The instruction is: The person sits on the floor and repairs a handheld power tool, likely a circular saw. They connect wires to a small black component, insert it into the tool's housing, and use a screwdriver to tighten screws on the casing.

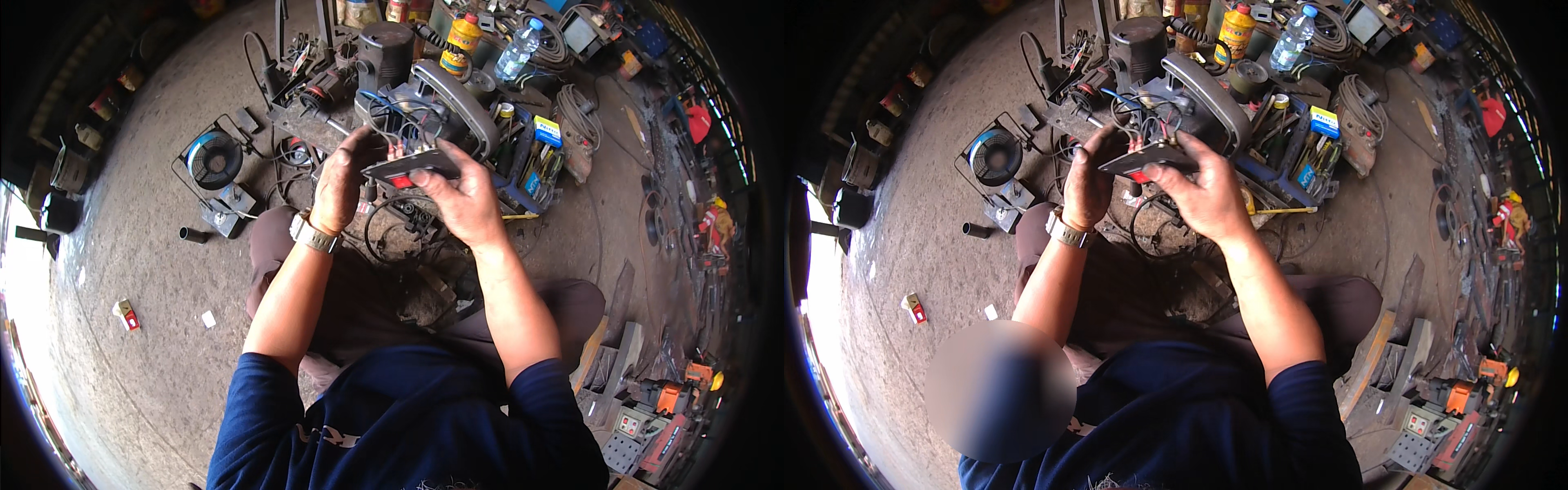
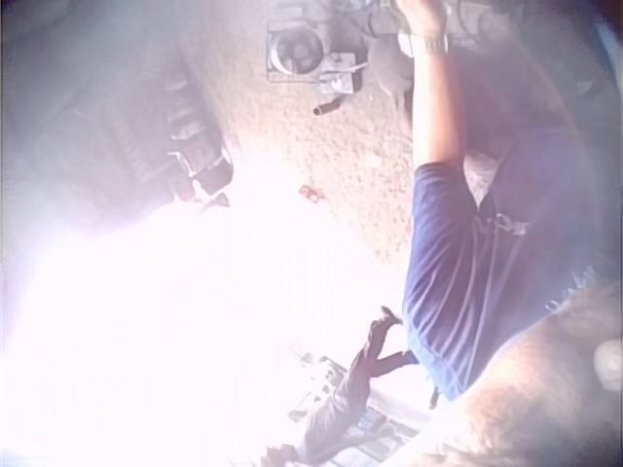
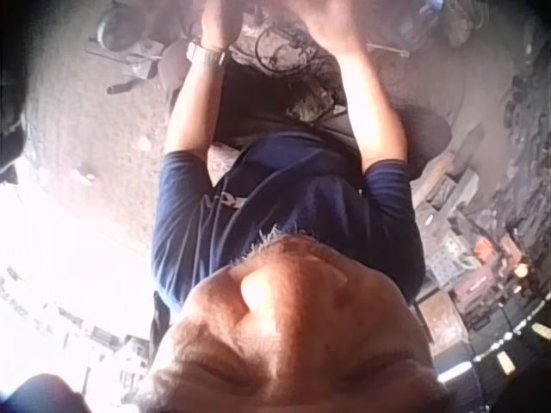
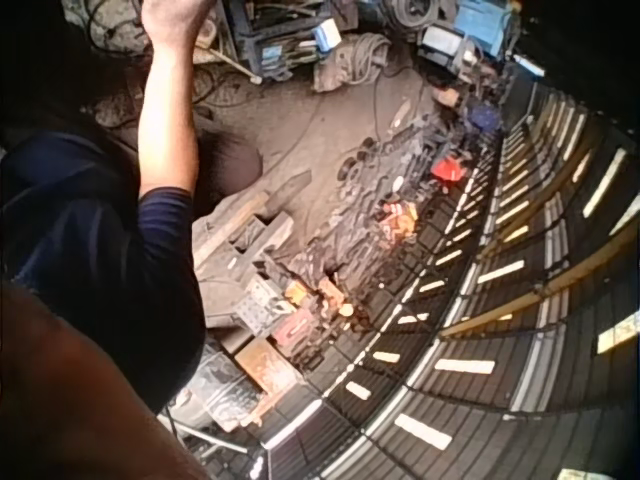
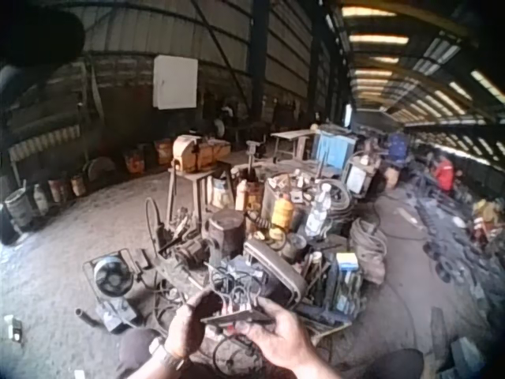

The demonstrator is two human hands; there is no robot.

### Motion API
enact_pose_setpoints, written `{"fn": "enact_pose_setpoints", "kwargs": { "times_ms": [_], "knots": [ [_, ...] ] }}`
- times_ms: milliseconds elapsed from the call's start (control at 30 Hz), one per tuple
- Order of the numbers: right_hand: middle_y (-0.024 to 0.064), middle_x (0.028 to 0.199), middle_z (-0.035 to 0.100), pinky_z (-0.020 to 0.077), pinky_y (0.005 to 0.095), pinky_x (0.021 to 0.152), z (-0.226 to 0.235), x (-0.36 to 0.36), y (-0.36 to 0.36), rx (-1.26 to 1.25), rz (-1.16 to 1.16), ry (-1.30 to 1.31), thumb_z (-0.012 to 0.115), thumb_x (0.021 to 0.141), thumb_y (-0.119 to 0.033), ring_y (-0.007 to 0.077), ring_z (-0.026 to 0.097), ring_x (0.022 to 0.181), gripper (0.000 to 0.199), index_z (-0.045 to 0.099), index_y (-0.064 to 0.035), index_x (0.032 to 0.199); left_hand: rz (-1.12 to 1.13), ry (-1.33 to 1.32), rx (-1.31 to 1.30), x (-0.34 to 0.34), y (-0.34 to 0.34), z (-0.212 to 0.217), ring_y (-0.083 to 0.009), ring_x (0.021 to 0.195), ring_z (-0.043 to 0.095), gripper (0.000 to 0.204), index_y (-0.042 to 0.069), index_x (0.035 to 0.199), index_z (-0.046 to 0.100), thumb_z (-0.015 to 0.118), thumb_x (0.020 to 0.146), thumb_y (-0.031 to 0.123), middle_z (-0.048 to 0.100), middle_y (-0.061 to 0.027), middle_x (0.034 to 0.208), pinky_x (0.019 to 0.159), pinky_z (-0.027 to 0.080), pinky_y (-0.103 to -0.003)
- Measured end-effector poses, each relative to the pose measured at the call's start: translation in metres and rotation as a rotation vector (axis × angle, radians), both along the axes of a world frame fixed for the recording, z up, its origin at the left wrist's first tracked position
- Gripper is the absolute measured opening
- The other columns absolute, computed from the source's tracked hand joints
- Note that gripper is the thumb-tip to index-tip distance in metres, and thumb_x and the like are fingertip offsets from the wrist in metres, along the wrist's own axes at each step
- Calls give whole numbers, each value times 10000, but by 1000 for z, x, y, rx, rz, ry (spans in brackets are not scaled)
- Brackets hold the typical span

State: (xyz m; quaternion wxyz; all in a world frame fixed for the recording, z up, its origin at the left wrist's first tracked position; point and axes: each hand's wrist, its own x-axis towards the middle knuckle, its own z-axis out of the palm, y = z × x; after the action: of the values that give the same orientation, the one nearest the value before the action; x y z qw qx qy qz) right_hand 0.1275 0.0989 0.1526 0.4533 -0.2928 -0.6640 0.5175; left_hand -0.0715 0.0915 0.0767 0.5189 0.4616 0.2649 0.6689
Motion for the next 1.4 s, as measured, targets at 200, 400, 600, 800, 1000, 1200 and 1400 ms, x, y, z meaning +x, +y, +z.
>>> {"fn": "enact_pose_setpoints", "kwargs": {
  "times_ms": [200,400,600,800,1000,1200,1400],
  "knots": [
    [279,1111,702,586,442,841,-18,-45,-10,421,-367,-354,798,879,-248,421,715,992,644,523,95,1349,280,83,-24,2,-25,19,-210,1263,565,699,-36,1519,394,726,979,258,562,-164,1405,1090,447,-358],
    [343,1306,572,467,494,1032,-37,-69,-14,563,-436,-606,743,873,-222,467,574,1178,731,413,143,1413,464,51,-155,13,-37,4,-195,1310,531,532,-13,1552,360,526,1080,169,544,-152,1460,1101,426,-335],
    [351,1379,511,347,500,1156,-33,-61,-21,636,-323,-735,735,840,-230,468,462,1310,780,394,166,1420,328,-101,-24,9,-37,-8,-178,1152,570,706,81,1651,128,518,1072,180,509,-152,1493,1008,470,-332],
    [229,1256,673,422,453,1136,-17,-33,-18,609,-92,-605,742,876,-236,365,570,1279,451,679,33,1232,321,-502,-287,-15,-26,-13,-267,1022,654,593,115,1432,512,575,1007,522,669,-99,1202,851,539,-387],
    [168,999,750,585,371,784,24,-3,30,439,-442,-439,751,893,-134,281,746,865,247,710,-18,1107,129,-667,-401,-28,-28,2,-323,994,684,696,131,1252,650,472,939,727,716,-86,1168,842,530,-502],
    [164,1090,753,587,345,764,37,-28,45,294,-23,-455,846,826,-371,189,750,847,800,499,-97,1493,49,-690,-392,-34,-30,3,-359,893,691,729,130,1207,677,459,915,761,727,-76,1096,754,519,-484],
    [206,1206,706,590,337,785,49,-60,40,509,-13,-480,863,817,-432,200,716,862,963,364,-147,1590,54,-713,-369,-35,-33,4,-365,820,712,660,140,1202,626,431,956,720,731,-101,1054,693,551,-512]
  ]
}}
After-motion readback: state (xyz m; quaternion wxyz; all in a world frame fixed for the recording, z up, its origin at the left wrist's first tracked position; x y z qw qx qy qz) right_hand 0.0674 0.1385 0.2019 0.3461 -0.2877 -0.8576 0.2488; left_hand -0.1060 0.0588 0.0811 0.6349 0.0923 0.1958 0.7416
